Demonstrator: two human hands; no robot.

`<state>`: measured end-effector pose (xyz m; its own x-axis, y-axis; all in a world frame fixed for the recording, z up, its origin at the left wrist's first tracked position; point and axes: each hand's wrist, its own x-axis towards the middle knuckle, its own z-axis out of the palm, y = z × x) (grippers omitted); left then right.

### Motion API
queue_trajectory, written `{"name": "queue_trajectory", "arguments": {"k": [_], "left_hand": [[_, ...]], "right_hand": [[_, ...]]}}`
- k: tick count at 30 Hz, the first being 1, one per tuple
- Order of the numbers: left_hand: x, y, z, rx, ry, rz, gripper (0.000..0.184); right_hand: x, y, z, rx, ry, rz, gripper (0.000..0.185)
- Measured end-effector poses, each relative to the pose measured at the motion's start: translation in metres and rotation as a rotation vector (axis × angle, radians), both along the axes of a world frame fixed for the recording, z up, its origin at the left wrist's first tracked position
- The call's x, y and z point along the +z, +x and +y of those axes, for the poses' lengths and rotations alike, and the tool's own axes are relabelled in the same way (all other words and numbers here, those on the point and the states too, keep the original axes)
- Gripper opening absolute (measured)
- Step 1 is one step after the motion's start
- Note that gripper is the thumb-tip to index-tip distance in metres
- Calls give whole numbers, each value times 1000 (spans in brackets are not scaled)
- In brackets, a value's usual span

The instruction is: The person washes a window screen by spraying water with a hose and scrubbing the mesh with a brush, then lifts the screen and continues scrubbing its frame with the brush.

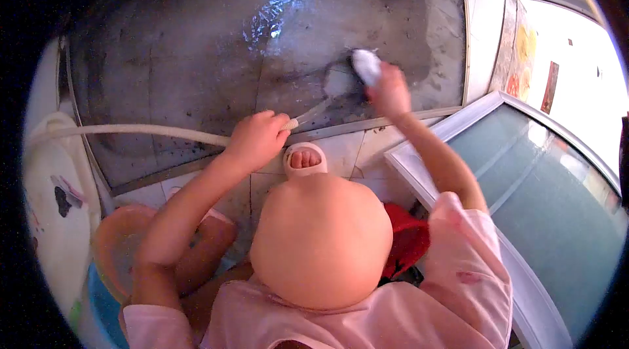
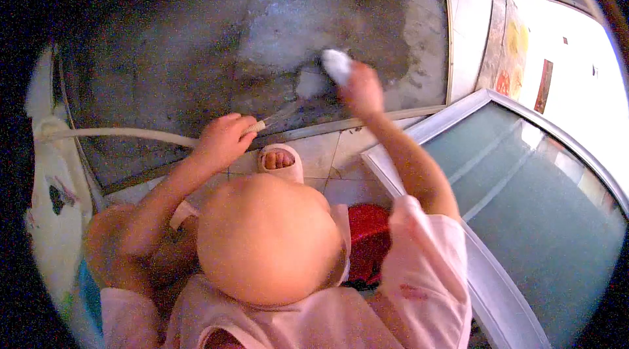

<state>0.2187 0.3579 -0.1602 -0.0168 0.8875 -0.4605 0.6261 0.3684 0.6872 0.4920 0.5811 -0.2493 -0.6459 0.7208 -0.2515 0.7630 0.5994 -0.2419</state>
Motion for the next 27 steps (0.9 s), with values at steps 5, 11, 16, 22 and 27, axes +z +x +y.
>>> {"name": "queue_trajectory", "arguments": {"k": [5,11,16,22,27], "left_hand": [[-8,-1,4,-16,2,-7,20],[11,-6,5,92,40,8,21],[35,-22,17,10,-128,89,24],[25,-48,-3,28,-252,5,21],[25,-75,-31,-4,-311,38,20]], "right_hand": [[19,77,44,87,-84,-108,66],[-11,-70,-120,331,-377,164,61],[-10,-134,-154,483,-427,216,41],[26,32,-2,503,-240,-66,78],[33,5,-27,550,-264,47,77]]}}
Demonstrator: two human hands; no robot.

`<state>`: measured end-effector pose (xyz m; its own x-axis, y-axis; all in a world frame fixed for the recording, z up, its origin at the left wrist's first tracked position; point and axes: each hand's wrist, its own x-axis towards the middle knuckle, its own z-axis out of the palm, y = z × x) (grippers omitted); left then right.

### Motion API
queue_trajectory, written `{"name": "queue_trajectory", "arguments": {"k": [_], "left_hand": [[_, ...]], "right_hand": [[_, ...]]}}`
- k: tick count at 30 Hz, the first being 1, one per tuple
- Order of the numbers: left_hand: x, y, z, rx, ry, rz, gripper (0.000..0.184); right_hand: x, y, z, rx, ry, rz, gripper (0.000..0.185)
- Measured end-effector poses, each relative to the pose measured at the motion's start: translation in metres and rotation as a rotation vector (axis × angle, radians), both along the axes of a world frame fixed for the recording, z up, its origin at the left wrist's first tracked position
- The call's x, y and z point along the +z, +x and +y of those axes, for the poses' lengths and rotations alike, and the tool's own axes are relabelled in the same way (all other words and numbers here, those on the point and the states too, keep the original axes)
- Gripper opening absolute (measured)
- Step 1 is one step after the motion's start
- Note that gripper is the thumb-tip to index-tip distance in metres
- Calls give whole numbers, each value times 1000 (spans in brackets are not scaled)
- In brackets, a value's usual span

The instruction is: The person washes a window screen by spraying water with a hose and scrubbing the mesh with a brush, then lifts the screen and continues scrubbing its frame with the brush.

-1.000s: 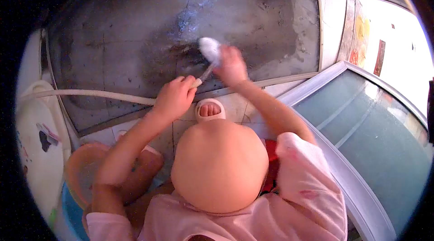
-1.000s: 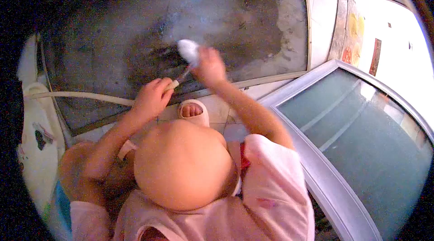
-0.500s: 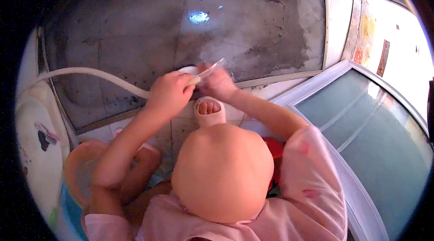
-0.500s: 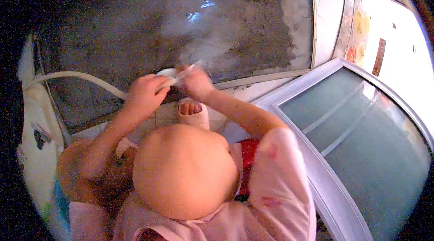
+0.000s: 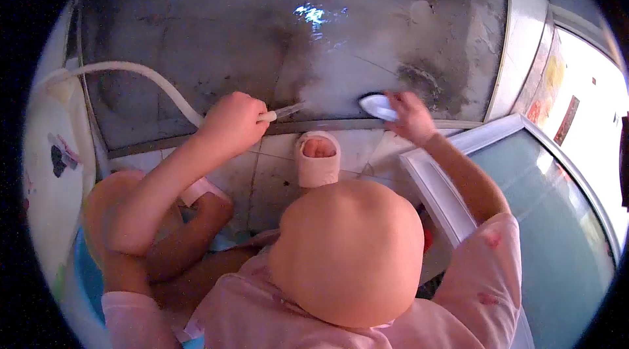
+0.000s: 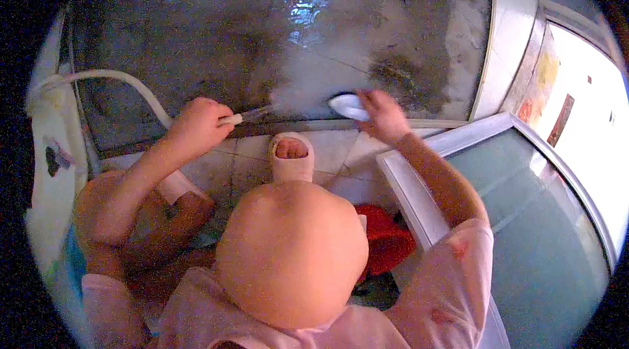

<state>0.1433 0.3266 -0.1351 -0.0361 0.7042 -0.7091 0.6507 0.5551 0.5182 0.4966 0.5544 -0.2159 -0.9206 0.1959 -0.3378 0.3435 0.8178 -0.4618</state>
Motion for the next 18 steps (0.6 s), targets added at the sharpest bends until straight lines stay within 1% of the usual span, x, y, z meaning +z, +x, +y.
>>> {"name": "queue_trajectory", "arguments": {"k": [1,2,3,4,5,8,11,12,14,16,18], "left_hand": [[13,-12,-6,-23,24,41,19],[21,-16,-8,-42,51,81,18],[26,-20,-10,-57,81,123,18],[29,-23,-11,-61,68,158,17],[31,-24,-12,-69,56,192,17],[28,-19,-13,-67,32,256,18],[27,-14,-4,-26,17,258,19],[28,-11,-3,-14,8,241,20],[21,-6,-3,-18,13,233,19],[16,-2,-5,-20,15,219,19],[13,2,-8,-15,21,199,18]], "right_hand": [[2,-26,-26,-30,-18,16,76],[3,-51,-48,-84,-116,-13,76],[-6,-74,-72,-114,-197,26,74],[-11,-109,-92,-33,-251,121,70],[-21,-136,-120,-123,-331,66,63],[-30,-201,-176,67,-172,117,35],[-35,-205,-174,127,-178,106,42],[-37,-197,-163,75,-286,102,54],[-32,-167,-134,55,-256,62,67],[-18,-136,-102,57,-216,-60,77],[-18,-97,-75,2,-147,5,76]]}}
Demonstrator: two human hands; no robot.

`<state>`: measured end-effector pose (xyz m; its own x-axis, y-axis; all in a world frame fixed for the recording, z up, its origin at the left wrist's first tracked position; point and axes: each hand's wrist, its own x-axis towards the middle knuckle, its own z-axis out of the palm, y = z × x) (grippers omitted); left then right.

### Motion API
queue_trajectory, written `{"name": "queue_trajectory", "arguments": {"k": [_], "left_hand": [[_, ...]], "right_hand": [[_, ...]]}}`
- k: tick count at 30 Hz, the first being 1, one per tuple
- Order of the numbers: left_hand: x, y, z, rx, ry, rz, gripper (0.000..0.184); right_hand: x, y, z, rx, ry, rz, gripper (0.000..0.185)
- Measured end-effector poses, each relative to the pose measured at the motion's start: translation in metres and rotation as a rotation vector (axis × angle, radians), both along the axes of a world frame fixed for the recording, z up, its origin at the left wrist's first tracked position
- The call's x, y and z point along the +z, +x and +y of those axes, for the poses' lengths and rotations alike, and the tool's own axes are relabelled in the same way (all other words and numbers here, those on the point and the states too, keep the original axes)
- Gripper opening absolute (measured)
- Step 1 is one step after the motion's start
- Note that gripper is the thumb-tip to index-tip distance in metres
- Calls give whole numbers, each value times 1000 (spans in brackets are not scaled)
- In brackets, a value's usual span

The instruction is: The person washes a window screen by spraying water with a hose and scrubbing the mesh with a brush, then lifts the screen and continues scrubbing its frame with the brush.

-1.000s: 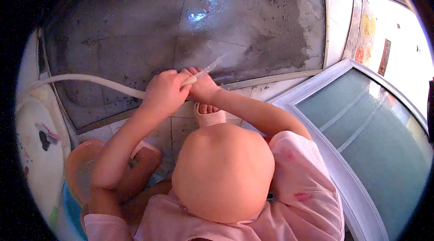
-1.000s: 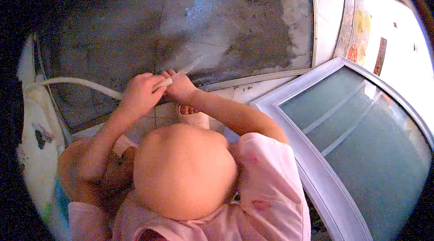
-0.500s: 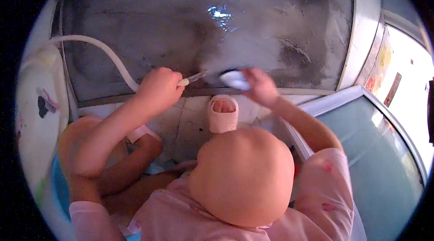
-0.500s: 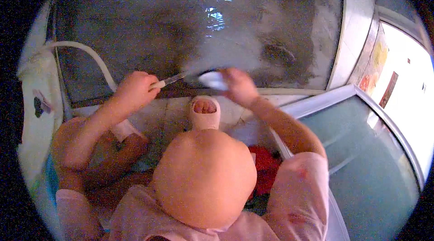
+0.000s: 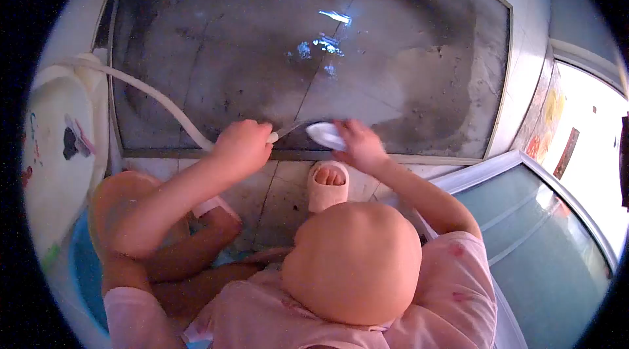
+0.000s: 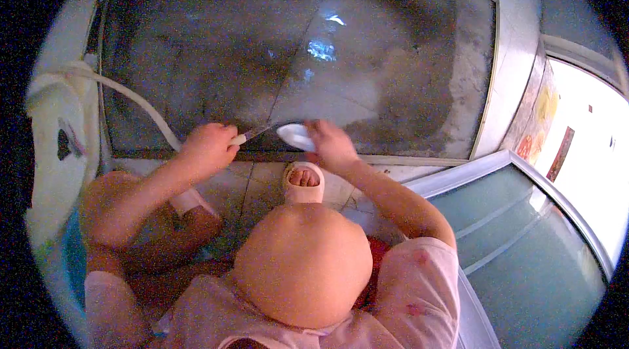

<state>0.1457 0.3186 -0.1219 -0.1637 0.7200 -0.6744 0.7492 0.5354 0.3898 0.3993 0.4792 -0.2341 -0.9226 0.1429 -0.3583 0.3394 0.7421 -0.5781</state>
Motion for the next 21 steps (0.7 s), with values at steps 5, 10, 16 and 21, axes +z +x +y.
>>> {"name": "queue_trajectory", "arguments": {"k": [5,10,16,21], "left_hand": [[-1,5,-5,-10,-36,-20,20],[0,4,-8,-2,-18,2,21],[15,-23,-20,-78,-117,60,18],[17,-47,-42,-111,-154,118,26]], "right_hand": [[14,34,18,-42,126,-35,76],[9,26,11,-25,81,81,72],[4,-14,-9,219,21,185,67],[-19,-135,-91,310,-24,290,58]]}}
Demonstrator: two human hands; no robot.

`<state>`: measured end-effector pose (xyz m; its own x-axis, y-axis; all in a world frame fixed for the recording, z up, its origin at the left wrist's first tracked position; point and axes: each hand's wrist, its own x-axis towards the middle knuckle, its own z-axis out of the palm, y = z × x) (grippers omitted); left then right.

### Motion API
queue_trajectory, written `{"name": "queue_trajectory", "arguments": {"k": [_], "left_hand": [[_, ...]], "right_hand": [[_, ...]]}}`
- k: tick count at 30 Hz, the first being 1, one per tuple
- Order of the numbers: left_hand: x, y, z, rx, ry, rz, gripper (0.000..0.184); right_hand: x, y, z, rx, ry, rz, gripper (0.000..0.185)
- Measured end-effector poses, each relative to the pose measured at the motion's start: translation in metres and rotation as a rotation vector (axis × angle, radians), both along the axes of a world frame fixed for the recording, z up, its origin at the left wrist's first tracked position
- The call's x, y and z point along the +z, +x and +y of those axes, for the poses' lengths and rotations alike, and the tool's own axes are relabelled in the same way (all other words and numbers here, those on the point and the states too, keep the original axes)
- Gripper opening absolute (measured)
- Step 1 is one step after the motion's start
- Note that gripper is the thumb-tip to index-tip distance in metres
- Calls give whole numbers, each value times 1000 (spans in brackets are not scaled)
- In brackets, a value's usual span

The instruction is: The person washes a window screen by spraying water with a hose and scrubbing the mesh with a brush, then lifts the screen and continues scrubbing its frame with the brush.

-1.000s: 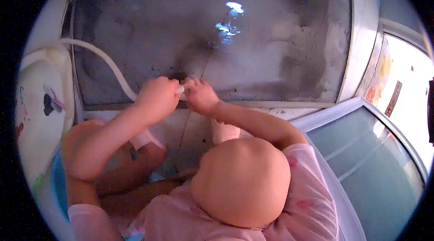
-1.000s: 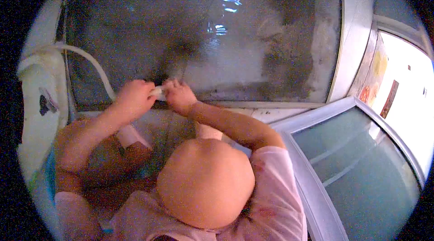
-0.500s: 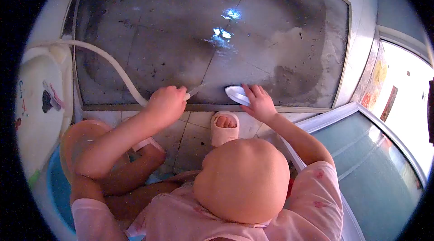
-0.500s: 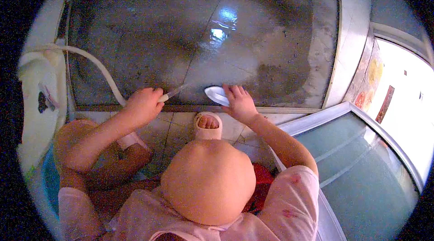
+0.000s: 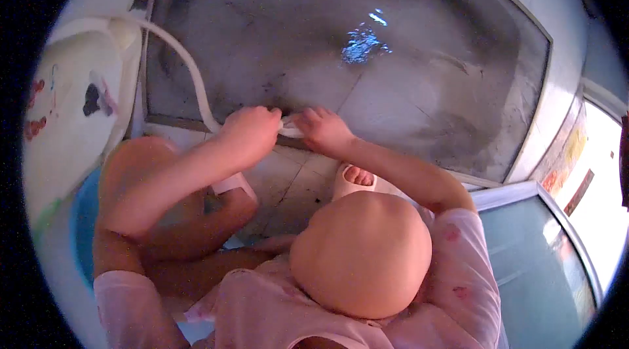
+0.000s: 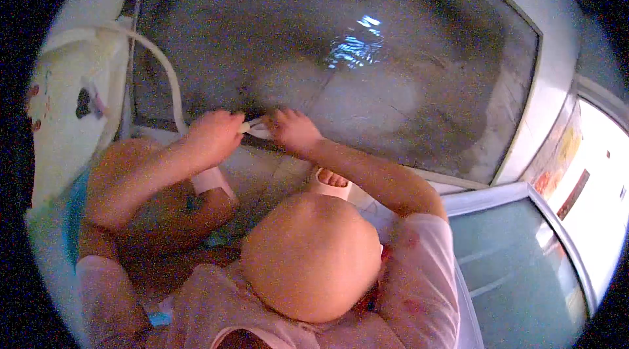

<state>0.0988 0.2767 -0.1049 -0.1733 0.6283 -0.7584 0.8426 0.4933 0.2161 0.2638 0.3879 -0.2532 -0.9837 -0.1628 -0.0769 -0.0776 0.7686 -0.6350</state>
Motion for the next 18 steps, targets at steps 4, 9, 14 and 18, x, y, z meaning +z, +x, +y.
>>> {"name": "queue_trajectory", "arguments": {"k": [4,9,14,18], "left_hand": [[10,-2,-6,99,53,45,28],[6,-7,0,244,177,13,24],[-15,-4,6,446,445,-105,23],[-64,2,7,561,602,-140,26]], "right_hand": [[12,-84,-45,129,55,0,34],[10,-71,41,-212,65,3,48],[-1,-46,208,-877,322,45,61],[-17,-79,222,-949,414,159,63]]}}
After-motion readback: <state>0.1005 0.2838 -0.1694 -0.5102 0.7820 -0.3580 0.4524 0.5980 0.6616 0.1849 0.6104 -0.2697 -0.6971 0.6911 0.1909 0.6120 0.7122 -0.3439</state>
